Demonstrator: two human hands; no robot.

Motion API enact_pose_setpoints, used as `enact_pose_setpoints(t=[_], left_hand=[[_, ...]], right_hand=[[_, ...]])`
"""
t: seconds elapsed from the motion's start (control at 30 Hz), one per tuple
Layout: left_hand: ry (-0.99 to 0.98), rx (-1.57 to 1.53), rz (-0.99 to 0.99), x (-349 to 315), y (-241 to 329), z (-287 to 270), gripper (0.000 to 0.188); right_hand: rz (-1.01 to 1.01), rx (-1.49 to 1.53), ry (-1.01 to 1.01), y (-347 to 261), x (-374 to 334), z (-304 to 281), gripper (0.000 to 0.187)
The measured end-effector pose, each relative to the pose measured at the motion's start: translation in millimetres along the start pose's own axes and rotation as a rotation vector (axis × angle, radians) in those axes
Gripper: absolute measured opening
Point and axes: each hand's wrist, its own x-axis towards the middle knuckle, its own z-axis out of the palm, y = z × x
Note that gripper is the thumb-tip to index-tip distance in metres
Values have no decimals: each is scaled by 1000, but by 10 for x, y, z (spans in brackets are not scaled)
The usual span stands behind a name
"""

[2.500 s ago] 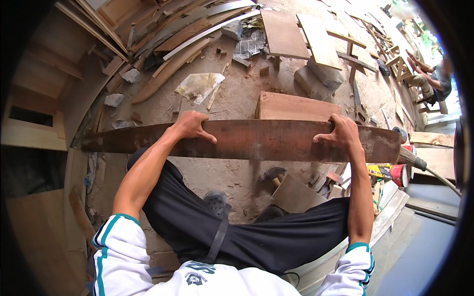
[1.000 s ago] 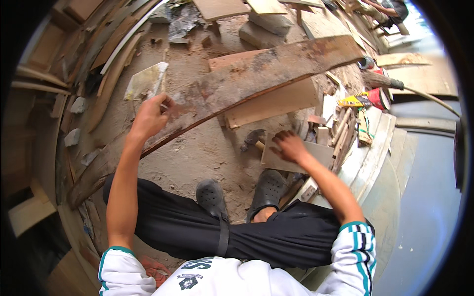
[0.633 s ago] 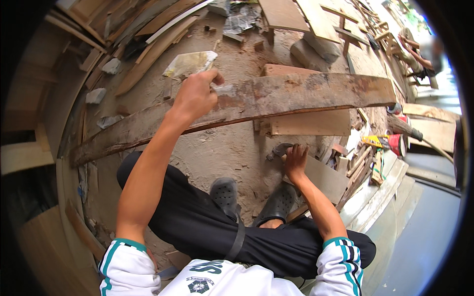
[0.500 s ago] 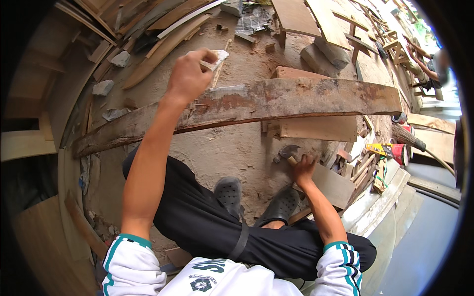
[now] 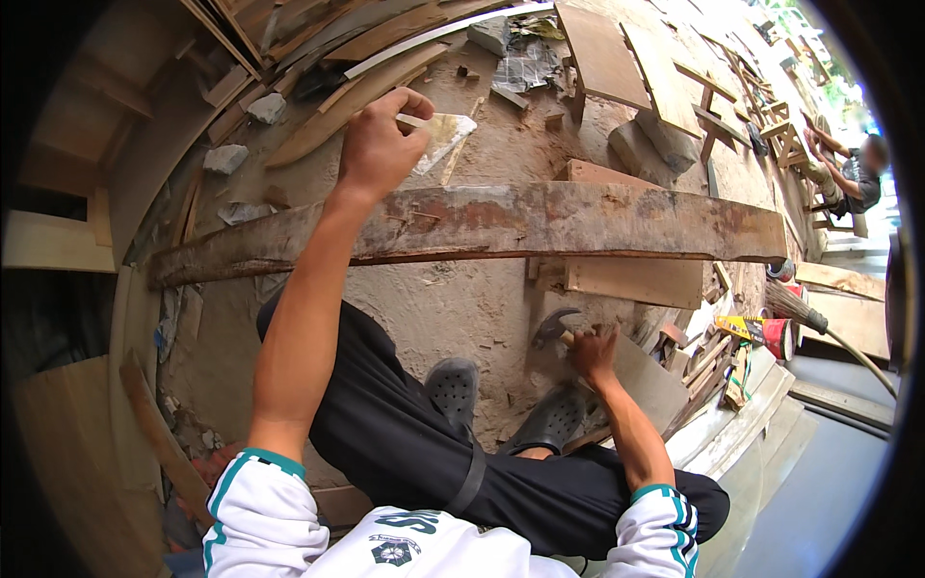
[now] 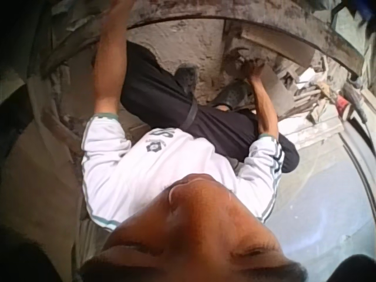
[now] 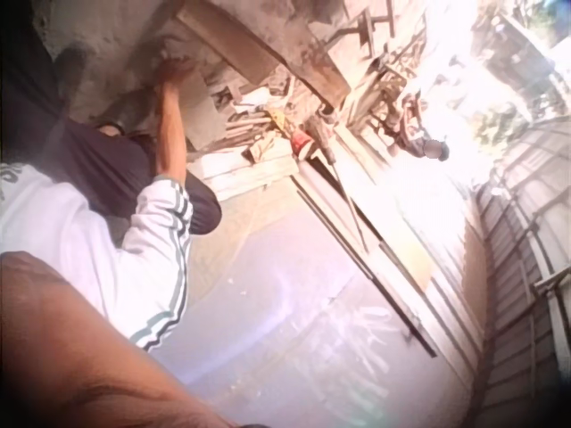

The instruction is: The person sits on the floor and works on a long wooden plank. They use a hammer to tap the plank and a hand saw to cut it. The person also uses a smaller piece of wood to measure or align the plank.

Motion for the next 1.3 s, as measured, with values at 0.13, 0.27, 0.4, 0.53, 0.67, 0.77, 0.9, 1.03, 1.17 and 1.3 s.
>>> enact_pose_setpoints(t=[0.13,0.27,0.4,0.53,0.67,0.77,0.9,1.03,1.17,1.3], left_hand=[[65,-27,79,32,-22,65,20],[2,-32,49,-13,-66,26,18],[-116,64,43,-72,-43,178,20],[-291,144,88,-207,-36,276,25],[-376,200,43,-238,-42,330,25],[-420,208,37,-246,-32,353,26],[-463,223,71,-260,34,403,27],[-467,233,42,-268,103,355,27],[-454,179,63,-204,161,442,28],[-418,123,116,-160,158,548,27]], right_hand=[[-267,27,34,-231,100,-215,24],[-152,309,-461,-674,244,-623,22],[-58,523,-311,-964,170,-614,19],[-18,908,110,-966,171,-454,19],[69,934,152,-841,124,-497,27],[82,744,264,-619,27,-484,30],[204,464,-28,95,-329,-430,23],[112,345,-26,529,-386,-1016,21],[70,384,211,1000,-481,-1360,21],[114,286,260,1553,-760,-1806,17]])
